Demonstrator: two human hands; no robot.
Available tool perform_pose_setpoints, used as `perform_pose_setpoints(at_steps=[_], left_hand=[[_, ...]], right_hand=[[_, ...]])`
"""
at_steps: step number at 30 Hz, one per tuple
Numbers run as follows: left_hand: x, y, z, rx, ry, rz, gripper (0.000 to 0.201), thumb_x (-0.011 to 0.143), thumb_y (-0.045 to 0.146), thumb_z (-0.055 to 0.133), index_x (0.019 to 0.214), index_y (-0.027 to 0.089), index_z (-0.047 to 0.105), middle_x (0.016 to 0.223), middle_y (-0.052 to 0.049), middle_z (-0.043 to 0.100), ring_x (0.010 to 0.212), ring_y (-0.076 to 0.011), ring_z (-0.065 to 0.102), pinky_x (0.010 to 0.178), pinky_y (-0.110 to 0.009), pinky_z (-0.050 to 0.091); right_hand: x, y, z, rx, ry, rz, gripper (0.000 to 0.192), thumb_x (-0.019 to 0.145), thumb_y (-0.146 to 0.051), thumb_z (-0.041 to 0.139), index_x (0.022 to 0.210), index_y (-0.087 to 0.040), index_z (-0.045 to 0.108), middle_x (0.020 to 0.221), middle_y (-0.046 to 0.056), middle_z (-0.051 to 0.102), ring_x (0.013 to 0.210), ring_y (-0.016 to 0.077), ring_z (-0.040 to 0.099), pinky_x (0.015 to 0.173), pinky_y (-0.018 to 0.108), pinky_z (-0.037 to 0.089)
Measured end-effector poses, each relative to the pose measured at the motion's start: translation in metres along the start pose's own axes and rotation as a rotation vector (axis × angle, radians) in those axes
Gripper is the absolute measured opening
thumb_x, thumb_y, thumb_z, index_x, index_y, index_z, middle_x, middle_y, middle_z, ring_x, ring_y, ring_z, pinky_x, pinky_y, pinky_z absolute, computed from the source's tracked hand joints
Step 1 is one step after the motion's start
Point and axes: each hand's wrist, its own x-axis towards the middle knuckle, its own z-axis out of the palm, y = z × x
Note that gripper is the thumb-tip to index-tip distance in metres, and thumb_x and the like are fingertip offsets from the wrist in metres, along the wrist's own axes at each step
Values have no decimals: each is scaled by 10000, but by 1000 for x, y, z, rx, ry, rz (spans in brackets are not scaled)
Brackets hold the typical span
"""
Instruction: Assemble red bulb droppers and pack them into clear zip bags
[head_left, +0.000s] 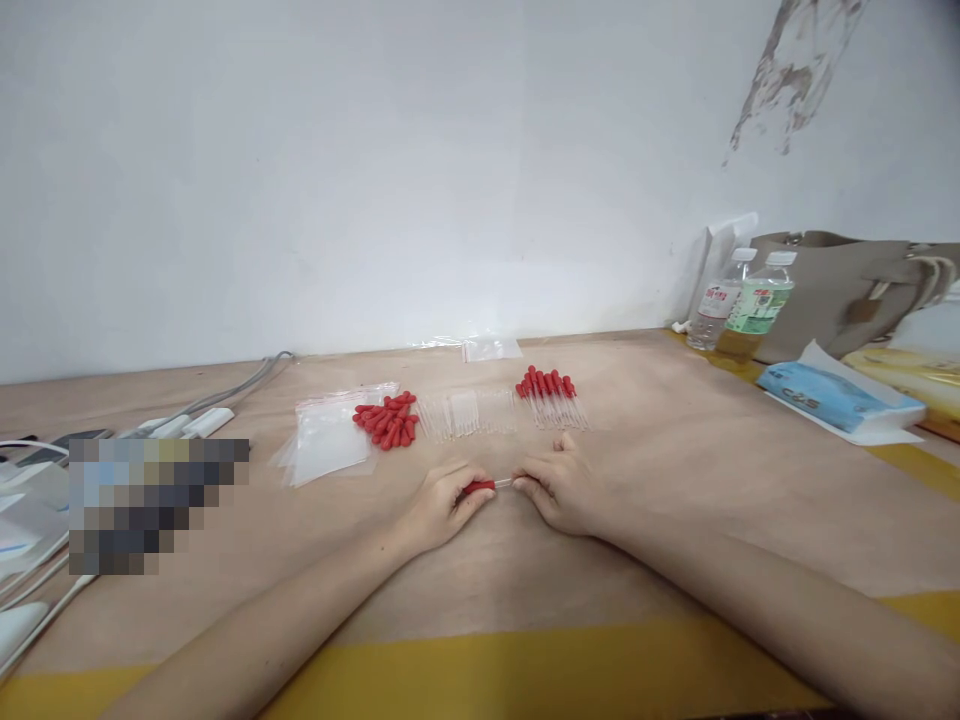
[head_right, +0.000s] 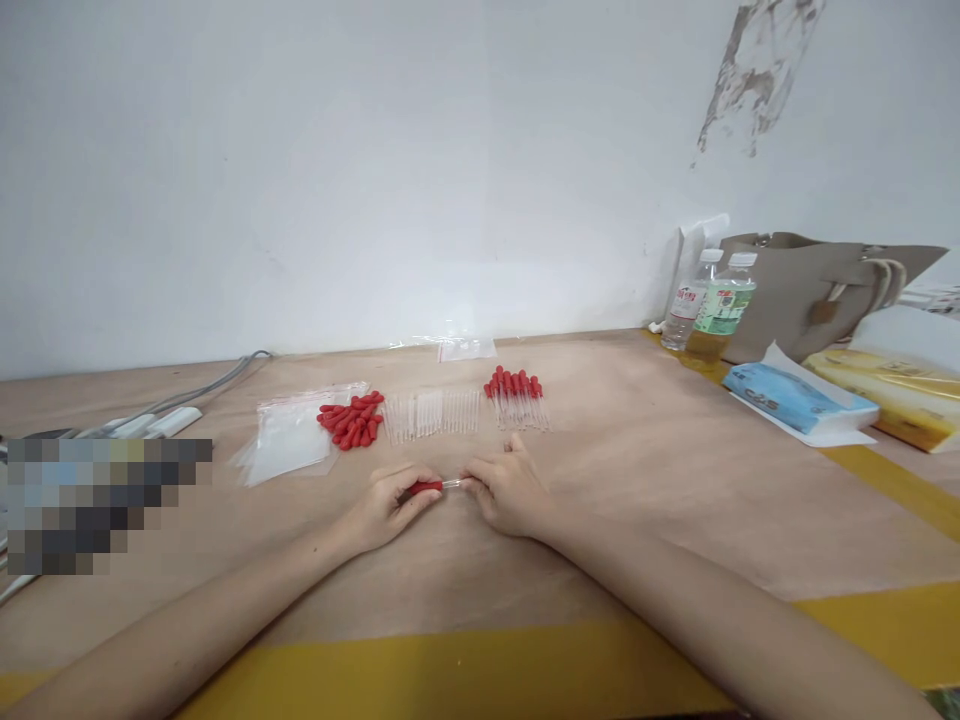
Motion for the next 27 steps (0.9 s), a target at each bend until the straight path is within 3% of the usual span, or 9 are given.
perform_pose_setpoints(at_steps=[7,13,19,21,23,27], left_hand=[[-2,1,1,33,-20,97,165,844,265,449,872,162,574,783,-52,605,736,-144,534,684,-269,424],[1,-3,3,42,6,132,156,840,252,461,865,152,578,764,-46,607,716,-140,540,663,-267,431],[7,-14,-1,32,137,132,189,805,274,525,963,186,581,886,-47,628,821,-148,570,751,-282,453],[7,-19,-4,61,215,88,323,774,303,566,1075,189,534,987,-67,598,902,-167,552,786,-300,448],[6,-23,-7,85,249,15,399,762,318,574,1130,184,498,978,-71,584,869,-167,553,732,-289,461],[5,-27,-6,111,60,-29,204,824,288,476,935,182,610,784,-39,586,710,-136,554,642,-254,449]], right_hand=[[-1,-6,2,7,-68,1,310,877,-253,334,653,-166,529,593,-6,595,513,93,398,655,291,209],[2,-2,11,50,-100,20,341,899,-256,292,643,-165,497,573,-32,554,502,81,380,657,287,227],[2,-2,1,182,-122,56,244,891,-252,308,867,-196,545,844,35,574,776,146,509,737,310,337],[0,2,1,241,-58,83,228,874,-241,335,910,-191,555,860,52,547,797,152,508,732,301,380],[0,13,4,264,90,168,210,846,-240,377,905,-174,567,838,61,533,771,155,510,715,298,410],[14,49,9,265,389,457,201,795,-237,416,893,-155,571,827,68,576,718,159,538,671,297,437]])
